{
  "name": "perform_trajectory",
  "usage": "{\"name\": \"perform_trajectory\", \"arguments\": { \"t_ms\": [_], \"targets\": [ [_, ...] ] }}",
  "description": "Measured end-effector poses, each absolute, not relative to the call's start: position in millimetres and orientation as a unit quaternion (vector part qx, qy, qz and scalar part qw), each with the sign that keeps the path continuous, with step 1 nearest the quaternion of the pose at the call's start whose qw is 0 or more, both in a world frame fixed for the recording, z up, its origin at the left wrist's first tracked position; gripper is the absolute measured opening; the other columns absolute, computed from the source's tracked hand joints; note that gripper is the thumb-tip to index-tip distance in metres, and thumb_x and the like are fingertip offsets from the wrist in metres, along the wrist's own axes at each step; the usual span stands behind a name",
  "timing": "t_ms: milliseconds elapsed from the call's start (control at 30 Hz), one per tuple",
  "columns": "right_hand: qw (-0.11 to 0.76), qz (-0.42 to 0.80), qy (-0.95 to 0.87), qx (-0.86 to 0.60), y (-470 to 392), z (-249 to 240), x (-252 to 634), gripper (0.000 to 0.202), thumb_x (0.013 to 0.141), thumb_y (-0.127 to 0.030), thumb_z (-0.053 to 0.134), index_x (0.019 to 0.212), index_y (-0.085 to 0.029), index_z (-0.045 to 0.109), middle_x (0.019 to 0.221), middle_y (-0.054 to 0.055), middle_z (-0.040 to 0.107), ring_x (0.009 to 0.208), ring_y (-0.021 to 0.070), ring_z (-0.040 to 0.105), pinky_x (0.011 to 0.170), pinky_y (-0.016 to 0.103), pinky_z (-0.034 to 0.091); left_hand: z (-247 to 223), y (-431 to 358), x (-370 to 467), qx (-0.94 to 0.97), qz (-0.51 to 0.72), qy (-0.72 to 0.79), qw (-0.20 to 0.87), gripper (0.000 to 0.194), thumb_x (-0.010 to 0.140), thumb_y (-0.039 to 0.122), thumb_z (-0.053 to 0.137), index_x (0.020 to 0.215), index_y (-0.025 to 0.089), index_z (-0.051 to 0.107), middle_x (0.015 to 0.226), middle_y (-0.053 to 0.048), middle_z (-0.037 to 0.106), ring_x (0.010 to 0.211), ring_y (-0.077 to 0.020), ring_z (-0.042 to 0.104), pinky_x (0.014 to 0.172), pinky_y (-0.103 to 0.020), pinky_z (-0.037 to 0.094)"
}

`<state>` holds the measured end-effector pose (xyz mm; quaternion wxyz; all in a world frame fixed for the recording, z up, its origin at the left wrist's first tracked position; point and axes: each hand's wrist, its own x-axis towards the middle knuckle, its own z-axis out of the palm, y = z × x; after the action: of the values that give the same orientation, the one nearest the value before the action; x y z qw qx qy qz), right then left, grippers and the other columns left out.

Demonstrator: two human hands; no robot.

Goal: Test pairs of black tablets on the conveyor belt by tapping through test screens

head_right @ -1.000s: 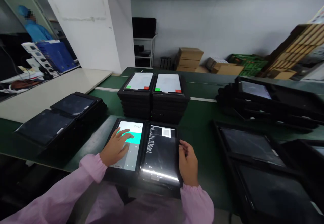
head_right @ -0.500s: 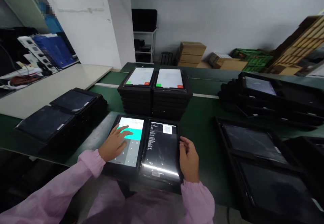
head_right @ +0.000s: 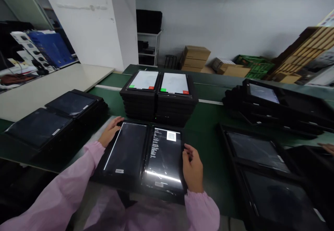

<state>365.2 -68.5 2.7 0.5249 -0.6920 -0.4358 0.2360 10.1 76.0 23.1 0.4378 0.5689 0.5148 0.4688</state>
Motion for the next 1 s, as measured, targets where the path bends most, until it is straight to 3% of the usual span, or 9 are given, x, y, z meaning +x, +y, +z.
{"name": "perform_trajectory", "arguments": {
  "t_ms": [167, 500, 733, 1000],
  "targets": [
    [0.512, 0.24, -0.433, -0.702, -70.3, 2.2, 364.8, 0.044, 0.084, -0.049, 0.058, 0.116, -0.019, 0.065, 0.105, 0.009, 0.068, 0.093, 0.0249, 0.062, 0.084, 0.037, 0.046, 16.5, 72.6, 7.9, 0.575, 0.45, 0.504, 0.462, 0.062, 0.073, 0.027, 0.052, 0.135, 0.023, 0.049, 0.145, -0.008, 0.052, 0.129, -0.0269, 0.052, 0.107, -0.046, 0.043],
    [0.506, 0.232, -0.438, -0.706, -68.3, 4.4, 365.4, 0.044, 0.084, -0.048, 0.057, 0.116, -0.019, 0.064, 0.106, 0.01, 0.068, 0.094, 0.0257, 0.062, 0.085, 0.04, 0.048, 23.2, 74.6, 7.7, 0.617, 0.43, 0.489, 0.441, 0.065, 0.075, 0.03, 0.061, 0.136, 0.019, 0.045, 0.146, -0.011, 0.05, 0.14, -0.0272, 0.039, 0.118, -0.047, 0.029],
    [0.515, 0.227, -0.46, -0.686, -66.0, 2.0, 368.9, 0.037, 0.086, -0.039, 0.052, 0.114, -0.018, 0.064, 0.112, 0.012, 0.067, 0.102, 0.0265, 0.062, 0.091, 0.043, 0.048, 23.4, 59.3, 1.0, 0.54, 0.444, 0.507, 0.504, 0.057, 0.078, 0.025, 0.054, 0.134, 0.026, 0.05, 0.15, -0.004, 0.046, 0.141, -0.0256, 0.039, 0.119, -0.045, 0.029],
    [0.482, 0.218, -0.466, -0.709, -69.3, 4.5, 368.1, 0.04, 0.084, -0.039, 0.05, 0.116, -0.019, 0.064, 0.111, 0.011, 0.067, 0.099, 0.0266, 0.062, 0.091, 0.044, 0.047, 7.4, 48.5, -0.9, 0.503, 0.513, 0.47, 0.513, 0.054, 0.081, 0.027, 0.051, 0.133, 0.016, 0.049, 0.147, -0.01, 0.05, 0.141, -0.0265, 0.039, 0.12, -0.046, 0.025]
  ]
}}
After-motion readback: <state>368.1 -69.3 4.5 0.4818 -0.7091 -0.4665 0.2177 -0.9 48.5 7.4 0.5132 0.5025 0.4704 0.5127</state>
